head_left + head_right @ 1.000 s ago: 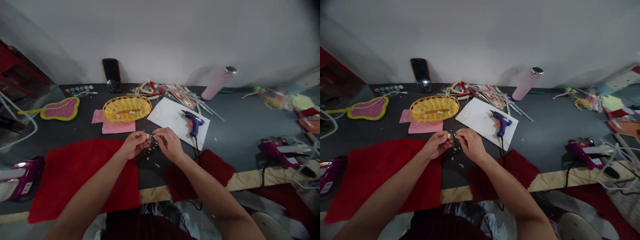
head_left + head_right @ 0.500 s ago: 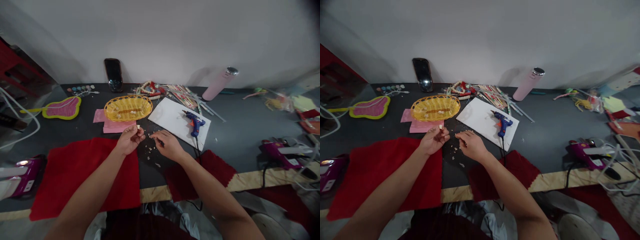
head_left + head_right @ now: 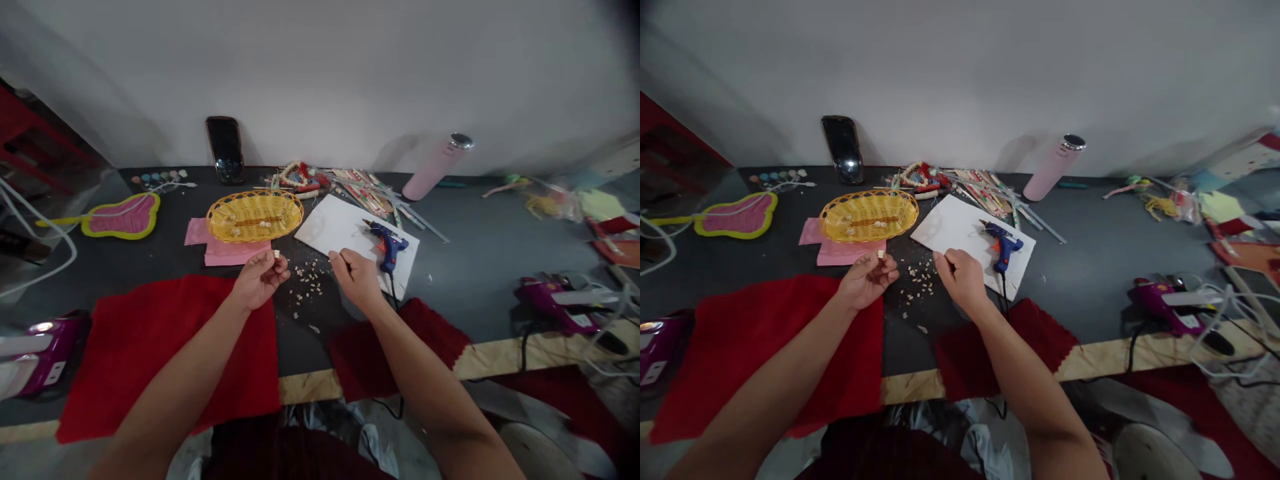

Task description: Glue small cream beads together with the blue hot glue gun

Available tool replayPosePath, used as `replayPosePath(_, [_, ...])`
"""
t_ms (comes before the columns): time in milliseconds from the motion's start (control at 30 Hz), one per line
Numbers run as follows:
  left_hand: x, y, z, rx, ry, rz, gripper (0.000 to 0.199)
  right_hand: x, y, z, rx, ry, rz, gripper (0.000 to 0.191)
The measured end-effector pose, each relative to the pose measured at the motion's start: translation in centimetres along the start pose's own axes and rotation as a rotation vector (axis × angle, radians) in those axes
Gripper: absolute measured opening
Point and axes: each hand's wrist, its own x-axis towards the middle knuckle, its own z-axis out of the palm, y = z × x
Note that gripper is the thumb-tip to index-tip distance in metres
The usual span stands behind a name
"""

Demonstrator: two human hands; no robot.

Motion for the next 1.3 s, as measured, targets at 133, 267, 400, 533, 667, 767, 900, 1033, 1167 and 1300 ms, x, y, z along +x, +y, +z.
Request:
replayPosePath(133, [0.0,-0.1,0.0,0.011,-0.026,0.000,0.009,0.1,0.5,0.4,-0.028,-0.027,-0.074,0.014])
replayPosePath(267, [0.0,-0.2,0.1,0.021,-0.030,-0.004,0.012,0.0,1.0,1.0,-0.127,-0.273,-0.156,0.011])
replayPosePath(400, [-0.1,-0.3,0.3,0.053,-0.046,-0.017,0.014,-0.3,0.7,1.2,-0.270,-0.352,-0.129,0.013])
replayPosePath(533, [-0.2,-0.5,0.5,0.109,-0.058,-0.044,0.015,-0.4,0.5,1.4,-0.370,-0.356,-0.126,0.013])
replayPosePath(667, [-0.3,-0.9,0.7,0.127,-0.060,-0.073,0.015,-0.3,0.3,1.4,-0.218,-0.208,-0.206,0.011])
replayPosePath(767, [-0.5,-1.4,0.9,0.157,-0.037,-0.114,0.016,-0.4,-0.5,1.1,0.032,-0.005,-0.286,0.010])
replayPosePath(900, [-0.7,-1.7,1.2,0.191,-0.030,-0.158,0.020,-1.0,-1.7,1.0,0.136,0.114,-0.401,0.006])
replayPosePath(1033, [-0.6,-1.9,1.3,0.203,-0.036,-0.171,0.020,-1.4,-1.7,1.5,0.094,0.086,-0.423,0.006])
replayPosePath(1167, [-0.6,-1.9,1.2,0.202,-0.036,-0.184,0.020,-1.4,-1.6,1.7,0.073,0.079,-0.428,0.006])
replayPosePath(1300, [-0.7,-1.9,1.3,0.218,-0.035,-0.177,0.020,-1.3,-1.6,1.7,0.064,0.086,-0.453,0.005])
